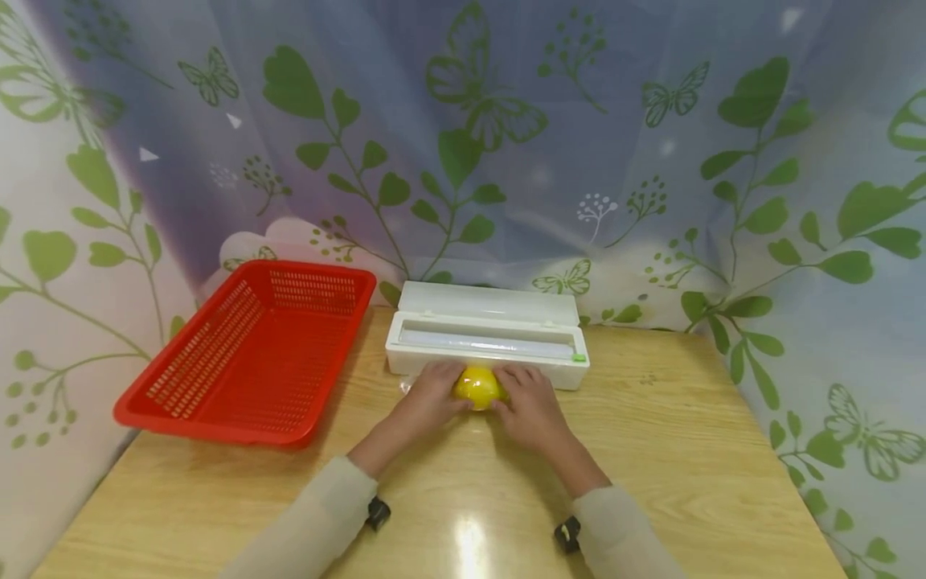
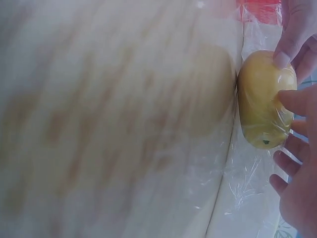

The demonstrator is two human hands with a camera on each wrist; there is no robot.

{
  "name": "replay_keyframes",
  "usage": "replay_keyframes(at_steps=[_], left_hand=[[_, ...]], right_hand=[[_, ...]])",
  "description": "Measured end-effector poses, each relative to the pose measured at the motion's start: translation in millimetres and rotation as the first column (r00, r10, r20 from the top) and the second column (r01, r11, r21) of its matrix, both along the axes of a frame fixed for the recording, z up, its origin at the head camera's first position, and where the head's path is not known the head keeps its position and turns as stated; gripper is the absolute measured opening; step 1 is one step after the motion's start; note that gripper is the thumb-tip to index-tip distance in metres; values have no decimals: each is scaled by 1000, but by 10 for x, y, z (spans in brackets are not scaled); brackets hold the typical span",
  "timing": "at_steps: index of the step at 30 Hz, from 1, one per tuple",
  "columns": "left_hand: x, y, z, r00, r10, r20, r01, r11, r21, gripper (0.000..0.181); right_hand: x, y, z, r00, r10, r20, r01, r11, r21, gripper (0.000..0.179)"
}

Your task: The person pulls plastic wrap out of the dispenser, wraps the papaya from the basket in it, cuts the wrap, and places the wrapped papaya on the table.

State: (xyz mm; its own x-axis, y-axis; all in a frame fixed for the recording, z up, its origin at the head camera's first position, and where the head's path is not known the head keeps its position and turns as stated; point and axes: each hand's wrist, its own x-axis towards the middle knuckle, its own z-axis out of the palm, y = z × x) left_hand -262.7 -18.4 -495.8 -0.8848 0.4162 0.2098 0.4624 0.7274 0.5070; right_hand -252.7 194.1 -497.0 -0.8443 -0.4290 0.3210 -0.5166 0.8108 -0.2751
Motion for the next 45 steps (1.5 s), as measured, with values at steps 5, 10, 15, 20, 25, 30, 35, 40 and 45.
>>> replay_keyframes(at_steps=[5, 10, 15, 20, 25, 30, 35, 40, 45], left_hand=[[33, 19, -1, 998, 3, -55, -6, 999, -51, 60], [52, 33, 2, 998, -1, -57, -2, 999, -49, 61], [67, 41, 26, 1000, 11, -22, -11, 999, -39, 63], [69, 51, 54, 1000, 11, -23, -11, 1000, -25, 64], [59, 88, 73, 998, 2, -58, -4, 1000, -31, 63], [66, 131, 130, 997, -1, -71, -3, 999, -43, 63], [35, 206, 215, 998, -23, -64, 21, 999, -31, 61], [-58, 348, 300, 998, -44, -54, 44, 999, 8, 55], [-211, 514, 340, 998, -51, -34, 53, 996, 70, 45]], right_hand=[[22, 7, 14, 1000, 6, -17, -7, 1000, -28, 53], [39, 21, 3, 999, 11, -42, -14, 999, -52, 50], [38, 35, -12, 999, 11, -30, -13, 998, -61, 52], [41, 55, -18, 1000, 13, -28, -14, 998, -64, 54], [54, 85, -13, 999, 10, -32, -11, 998, -54, 55], [77, 129, 12, 1000, 3, -25, -5, 997, -75, 55], [71, 258, 26, 997, -44, -59, 31, 980, -199, 51], [-26, 459, 45, 973, -163, -161, 95, 927, -363, 48], [-185, 707, 66, 955, -298, 15, 272, 851, -449, 55]])
